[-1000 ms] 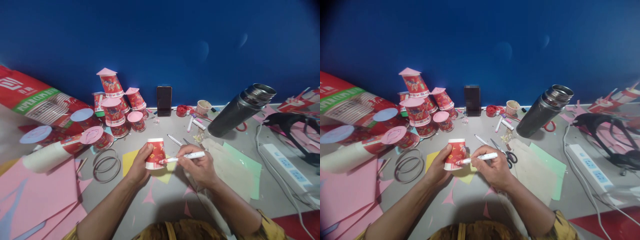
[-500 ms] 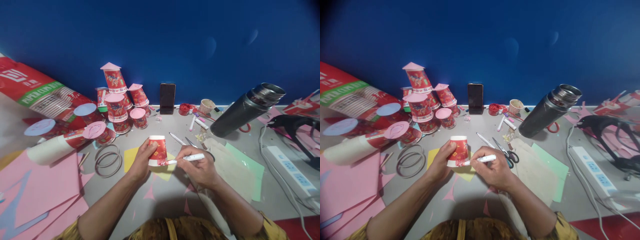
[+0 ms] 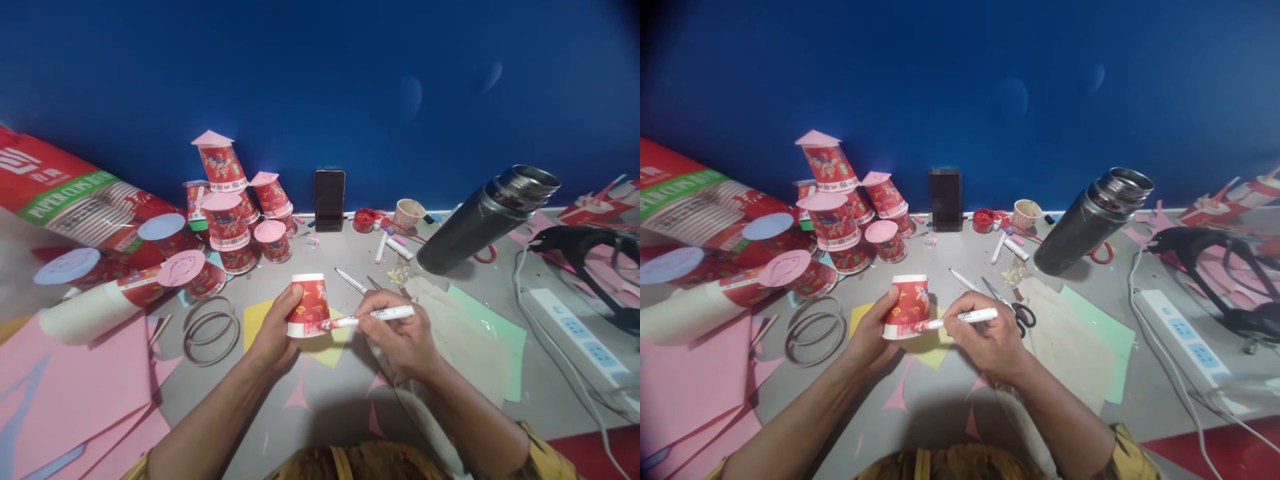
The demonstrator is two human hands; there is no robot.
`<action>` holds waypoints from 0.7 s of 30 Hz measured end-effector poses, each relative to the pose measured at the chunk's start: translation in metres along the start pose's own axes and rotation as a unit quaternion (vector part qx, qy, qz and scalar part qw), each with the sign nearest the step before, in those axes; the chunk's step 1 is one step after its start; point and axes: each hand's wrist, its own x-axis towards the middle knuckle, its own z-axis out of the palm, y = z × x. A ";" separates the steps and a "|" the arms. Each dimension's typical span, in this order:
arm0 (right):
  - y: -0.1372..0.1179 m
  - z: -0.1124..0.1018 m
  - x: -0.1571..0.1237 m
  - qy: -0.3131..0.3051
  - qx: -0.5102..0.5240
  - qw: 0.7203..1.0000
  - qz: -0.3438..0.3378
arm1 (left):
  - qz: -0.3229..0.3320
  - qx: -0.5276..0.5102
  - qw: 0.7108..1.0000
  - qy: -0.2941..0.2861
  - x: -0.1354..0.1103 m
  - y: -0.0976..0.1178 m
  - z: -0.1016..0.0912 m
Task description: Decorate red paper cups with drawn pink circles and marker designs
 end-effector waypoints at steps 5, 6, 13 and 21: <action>0.001 0.000 0.000 0.043 0.043 0.998 0.017 | -0.022 -0.032 0.999 -0.006 0.000 0.000 0.000; 0.001 0.000 0.000 0.047 0.043 0.998 0.016 | -0.022 -0.034 0.999 -0.005 0.000 0.000 0.000; -0.003 0.001 0.001 -0.010 0.032 0.999 0.029 | -0.012 -0.030 0.999 -0.009 0.000 -0.003 0.000; -0.003 0.000 0.000 -0.012 0.031 0.999 0.039 | -0.011 -0.022 1.000 -0.019 0.001 -0.003 -0.002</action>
